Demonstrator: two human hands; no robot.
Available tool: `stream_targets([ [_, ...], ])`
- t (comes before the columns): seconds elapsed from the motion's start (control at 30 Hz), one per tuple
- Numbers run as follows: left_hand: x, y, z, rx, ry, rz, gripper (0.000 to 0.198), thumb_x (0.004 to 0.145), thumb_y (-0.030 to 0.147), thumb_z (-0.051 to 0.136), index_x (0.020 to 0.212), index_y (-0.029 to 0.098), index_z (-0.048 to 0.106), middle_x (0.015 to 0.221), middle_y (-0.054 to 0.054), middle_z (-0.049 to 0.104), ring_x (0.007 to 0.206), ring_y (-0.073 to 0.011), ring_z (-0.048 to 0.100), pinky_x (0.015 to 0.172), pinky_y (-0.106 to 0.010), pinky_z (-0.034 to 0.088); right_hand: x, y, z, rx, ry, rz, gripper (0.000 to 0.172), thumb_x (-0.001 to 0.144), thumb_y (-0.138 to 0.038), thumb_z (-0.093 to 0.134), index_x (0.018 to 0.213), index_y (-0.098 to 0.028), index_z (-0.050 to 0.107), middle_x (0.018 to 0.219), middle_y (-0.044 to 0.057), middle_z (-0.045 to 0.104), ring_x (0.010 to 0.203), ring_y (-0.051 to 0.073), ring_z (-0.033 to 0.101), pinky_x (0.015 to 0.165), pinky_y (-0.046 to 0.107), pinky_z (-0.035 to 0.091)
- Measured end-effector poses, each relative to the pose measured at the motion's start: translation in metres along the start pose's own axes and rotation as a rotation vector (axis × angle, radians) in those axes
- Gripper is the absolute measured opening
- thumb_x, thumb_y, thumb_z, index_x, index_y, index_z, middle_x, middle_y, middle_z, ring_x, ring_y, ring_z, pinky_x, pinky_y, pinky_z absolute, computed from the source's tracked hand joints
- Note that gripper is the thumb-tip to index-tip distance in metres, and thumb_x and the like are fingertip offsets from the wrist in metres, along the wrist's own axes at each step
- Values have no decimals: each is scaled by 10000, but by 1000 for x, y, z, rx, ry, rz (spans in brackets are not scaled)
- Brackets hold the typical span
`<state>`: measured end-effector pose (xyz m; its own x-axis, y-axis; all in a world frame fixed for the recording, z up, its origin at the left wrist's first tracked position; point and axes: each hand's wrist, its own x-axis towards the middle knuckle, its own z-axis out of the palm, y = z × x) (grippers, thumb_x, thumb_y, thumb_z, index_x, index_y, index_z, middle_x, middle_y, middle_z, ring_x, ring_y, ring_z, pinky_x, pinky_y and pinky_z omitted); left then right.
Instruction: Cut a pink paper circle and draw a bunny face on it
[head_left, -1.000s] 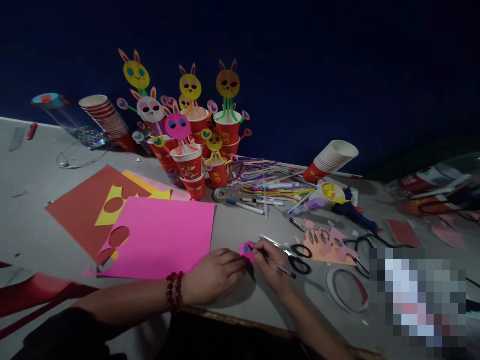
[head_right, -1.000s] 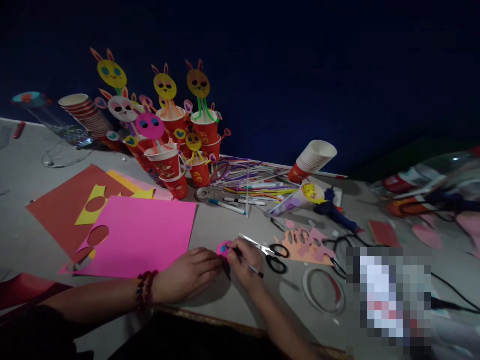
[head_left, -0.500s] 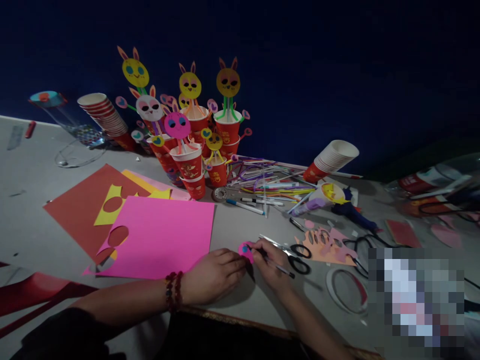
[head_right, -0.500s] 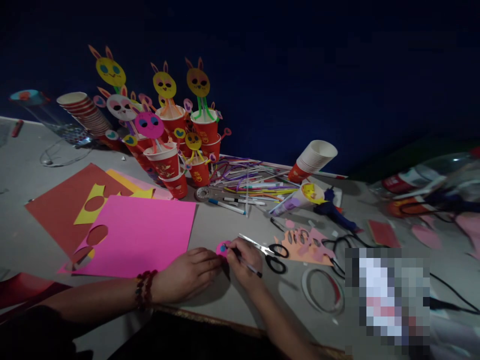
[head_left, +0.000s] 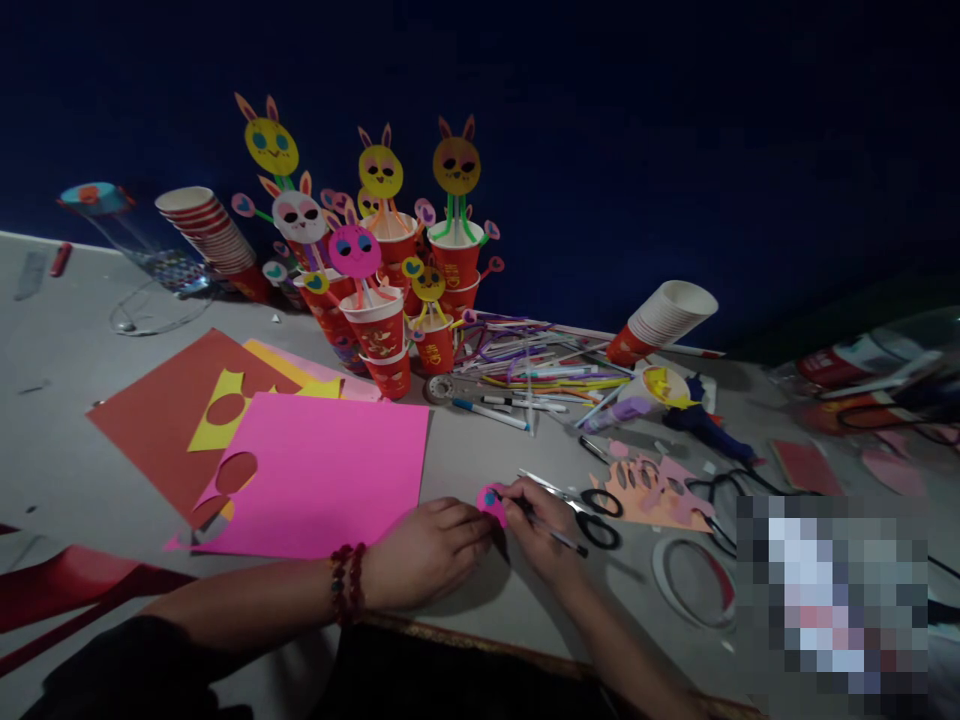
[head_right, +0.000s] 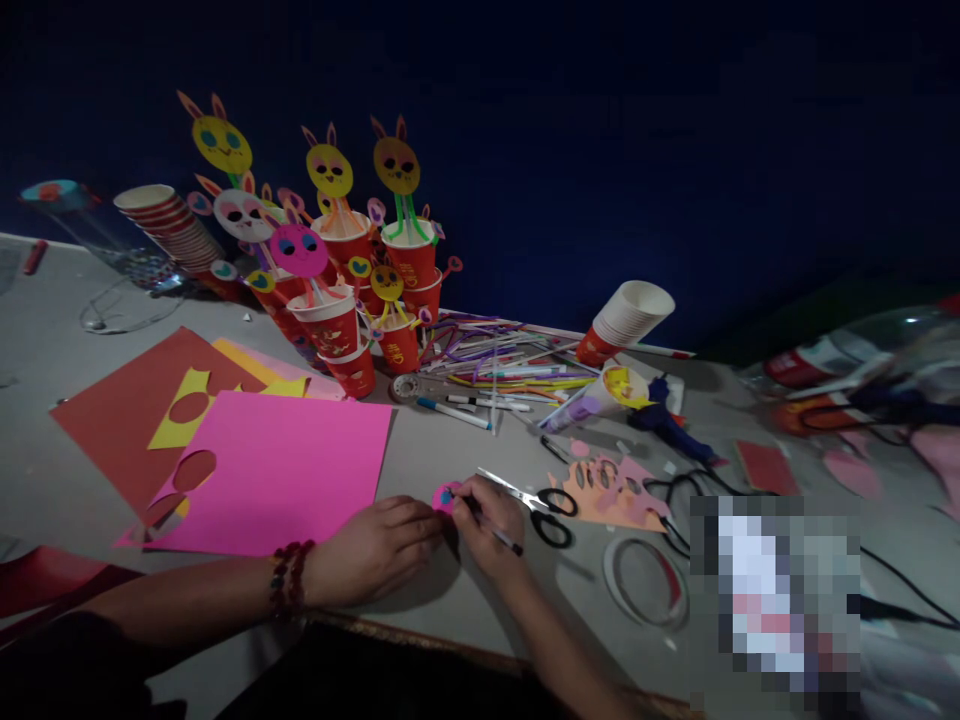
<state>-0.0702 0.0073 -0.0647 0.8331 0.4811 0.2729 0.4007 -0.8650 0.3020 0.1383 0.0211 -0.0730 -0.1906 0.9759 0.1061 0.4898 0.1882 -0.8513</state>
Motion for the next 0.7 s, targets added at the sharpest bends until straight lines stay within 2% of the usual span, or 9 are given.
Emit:
stream_targets([
  [0.17, 0, 1, -1, 5, -15, -6, 195, 977, 215, 518, 1117, 128, 623, 1249, -83, 660, 1173, -237, 548, 992, -371, 455, -1, 2, 0, 5, -1, 3, 199, 902, -319, 518, 749, -233, 612, 810, 23, 736, 779, 193, 680, 685, 264, 481],
  [0.37, 0, 0, -2, 13, -11, -11, 211, 982, 216, 505, 1138, 128, 618, 1236, -91, 666, 1159, -231, 557, 982, -368, 460, -1, 2, 0, -6, -2, -5, 200, 898, -332, 531, 751, -229, 619, 786, 20, 722, 728, 183, 654, 648, 260, 463],
  [0.7, -1, 0, 2, 19, 2, -2, 210, 969, 216, 530, 1139, 130, 620, 1237, -92, 660, 1163, -223, 555, 973, -364, 470, -1, 3, 1, 13, 6, -30, 186, 899, -307, 528, 754, -229, 614, 795, 18, 732, 738, 182, 663, 669, 258, 463],
])
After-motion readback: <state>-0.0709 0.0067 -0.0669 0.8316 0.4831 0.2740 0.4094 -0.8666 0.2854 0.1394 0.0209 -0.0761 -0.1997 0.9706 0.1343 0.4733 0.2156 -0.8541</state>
